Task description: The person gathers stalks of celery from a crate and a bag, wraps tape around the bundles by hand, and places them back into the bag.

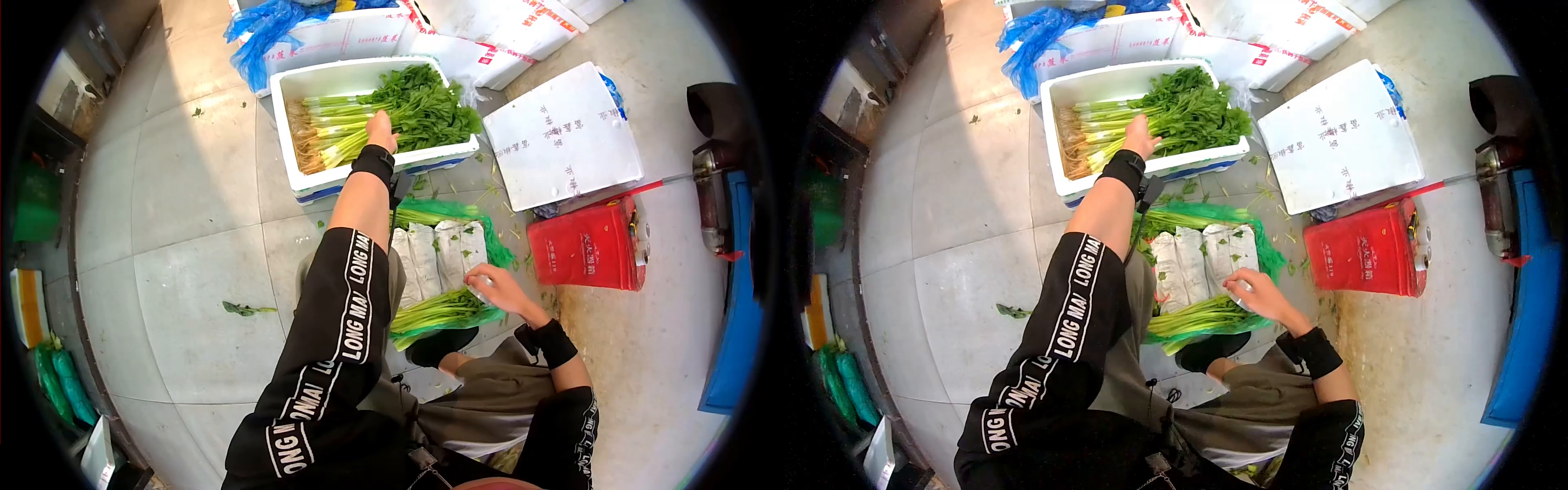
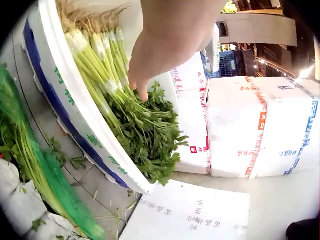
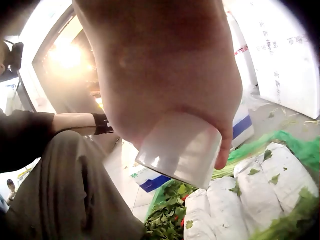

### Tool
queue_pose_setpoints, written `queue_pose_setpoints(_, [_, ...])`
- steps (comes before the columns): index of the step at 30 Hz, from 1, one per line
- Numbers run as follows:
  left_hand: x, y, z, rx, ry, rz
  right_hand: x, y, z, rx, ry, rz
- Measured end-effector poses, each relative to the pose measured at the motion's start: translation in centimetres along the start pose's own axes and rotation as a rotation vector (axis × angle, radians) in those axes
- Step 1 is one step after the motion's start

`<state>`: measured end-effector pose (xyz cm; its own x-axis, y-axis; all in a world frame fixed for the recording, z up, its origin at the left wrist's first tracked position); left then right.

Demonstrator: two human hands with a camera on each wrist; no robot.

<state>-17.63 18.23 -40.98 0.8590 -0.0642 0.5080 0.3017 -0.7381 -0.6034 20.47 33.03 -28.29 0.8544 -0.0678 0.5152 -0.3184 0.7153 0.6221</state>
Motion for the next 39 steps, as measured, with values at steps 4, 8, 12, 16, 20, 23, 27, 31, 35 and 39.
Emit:
queue_pose_setpoints(4, [-1.2,3.4,-2.3,-0.905,-0.246,0.139,-0.3,0.0,-0.1,0.054,0.114,-0.017])
queue_pose_setpoints(8, [-2.9,7.4,-4.6,-1.846,-0.886,0.346,0.7,-0.1,-0.9,0.141,0.225,-0.03])
queue_pose_setpoints(12, [-6.3,8.5,-12.5,-1.244,-1.003,0.566,1.9,0.2,-2.0,0.148,0.182,0.009])
queue_pose_setpoints(16, [-7.1,5.3,-18.7,-0.722,-0.398,0.101,1.5,0.0,-3.0,0.141,0.193,0.037])
queue_pose_setpoints(20, [-7.5,6.4,-16.2,-1.505,-0.535,0.566,0.8,-0.3,-3.8,0.139,0.122,0.061])
queue_pose_setpoints(23, [-10.7,9.6,-9.5,-1.893,-0.768,0.702,0.7,-1.3,-5.3,0.07,0.142,0.081])
queue_pose_setpoints(27, [-11.0,13.2,-2.8,-2.04,-0.585,0.708,1.4,-2.1,-5.1,0.119,0.049,0.132])
queue_pose_setpoints(31, [-13.8,14.7,0.2,-2.046,-0.567,0.7,1.1,-3.0,-5.5,0.086,0.033,0.173])
queue_pose_setpoints(35, [-13.6,13.2,-0.7,-2.103,-0.526,0.811,0.8,-3.5,-5.4,0.082,0.046,0.187])
queue_pose_setpoints(39, [-13.2,10.5,-4.0,-1.85,-0.481,0.637,0.3,-3.4,-5.6,0.088,0.034,0.177])
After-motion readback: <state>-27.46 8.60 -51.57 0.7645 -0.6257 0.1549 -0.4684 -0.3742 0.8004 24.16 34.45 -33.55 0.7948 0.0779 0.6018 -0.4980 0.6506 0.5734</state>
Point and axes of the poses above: each hand's wrist, its own x-axis away from the middle knuckle, its own y-axis out of the back of the hand, z = x × y, the point moved 2 cm from there along -x, towards the middle knuckle, and after that the axes turned 12 degrees about -y, right-handed, at the moved point
